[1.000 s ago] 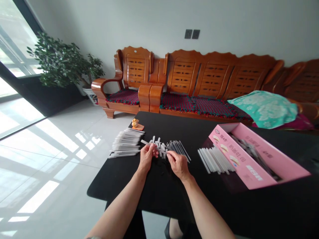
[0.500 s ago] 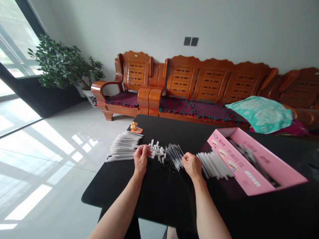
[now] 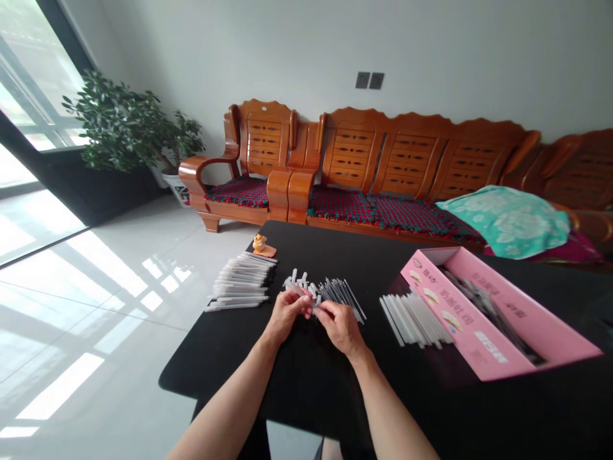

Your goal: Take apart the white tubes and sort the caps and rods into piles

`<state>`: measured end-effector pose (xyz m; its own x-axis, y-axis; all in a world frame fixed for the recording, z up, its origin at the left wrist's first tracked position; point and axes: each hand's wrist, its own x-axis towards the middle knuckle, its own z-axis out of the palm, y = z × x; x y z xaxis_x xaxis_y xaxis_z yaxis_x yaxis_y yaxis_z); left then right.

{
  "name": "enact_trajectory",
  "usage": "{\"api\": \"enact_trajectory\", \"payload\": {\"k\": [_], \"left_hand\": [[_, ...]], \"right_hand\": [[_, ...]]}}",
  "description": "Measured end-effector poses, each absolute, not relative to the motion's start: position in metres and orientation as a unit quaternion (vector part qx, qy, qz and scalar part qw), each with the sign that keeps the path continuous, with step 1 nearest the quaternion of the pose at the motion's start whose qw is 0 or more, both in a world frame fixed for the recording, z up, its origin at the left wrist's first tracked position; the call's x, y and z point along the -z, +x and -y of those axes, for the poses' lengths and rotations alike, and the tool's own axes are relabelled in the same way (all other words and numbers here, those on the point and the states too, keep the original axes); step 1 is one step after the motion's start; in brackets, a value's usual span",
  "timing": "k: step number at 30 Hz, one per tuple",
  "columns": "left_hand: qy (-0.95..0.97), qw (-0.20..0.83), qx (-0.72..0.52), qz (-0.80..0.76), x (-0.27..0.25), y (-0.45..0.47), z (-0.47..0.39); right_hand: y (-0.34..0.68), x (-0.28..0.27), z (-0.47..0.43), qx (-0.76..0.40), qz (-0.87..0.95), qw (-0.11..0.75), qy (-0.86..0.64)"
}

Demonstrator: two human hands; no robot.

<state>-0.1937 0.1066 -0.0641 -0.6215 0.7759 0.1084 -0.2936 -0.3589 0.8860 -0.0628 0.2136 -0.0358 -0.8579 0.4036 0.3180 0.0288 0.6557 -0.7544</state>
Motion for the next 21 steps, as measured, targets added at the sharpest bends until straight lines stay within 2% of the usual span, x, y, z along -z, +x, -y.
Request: {"api": "enact_trajectory", "payload": {"k": [5,9,13,18,21], "left_hand": [[0.199,0.299,-0.830,-0.428,0.061,-0.205,-0.104],[0.226,0.331,-0.805,-0.437,0.061,-0.203,-0.102],[0.284,0.387,-0.755,-0.447,0.061,-0.195,-0.102],[0.290,0.363,-0.742,-0.483,0.060,-0.193,-0.104],[0.271,0.337,-0.742,-0.513,0.061,-0.195,-0.105]], "right_hand": [[-0.062,0.044,-0.220,-0.547,0.810,0.167,-0.131],[-0.060,0.044,-0.223,-0.655,0.736,0.114,-0.126],[-0.060,0.037,-0.218,-0.683,0.716,0.101,-0.103],[-0.059,0.035,-0.219,-0.712,0.693,0.026,-0.106],[-0.060,0.035,-0.219,-0.659,0.739,0.078,-0.115]]}}
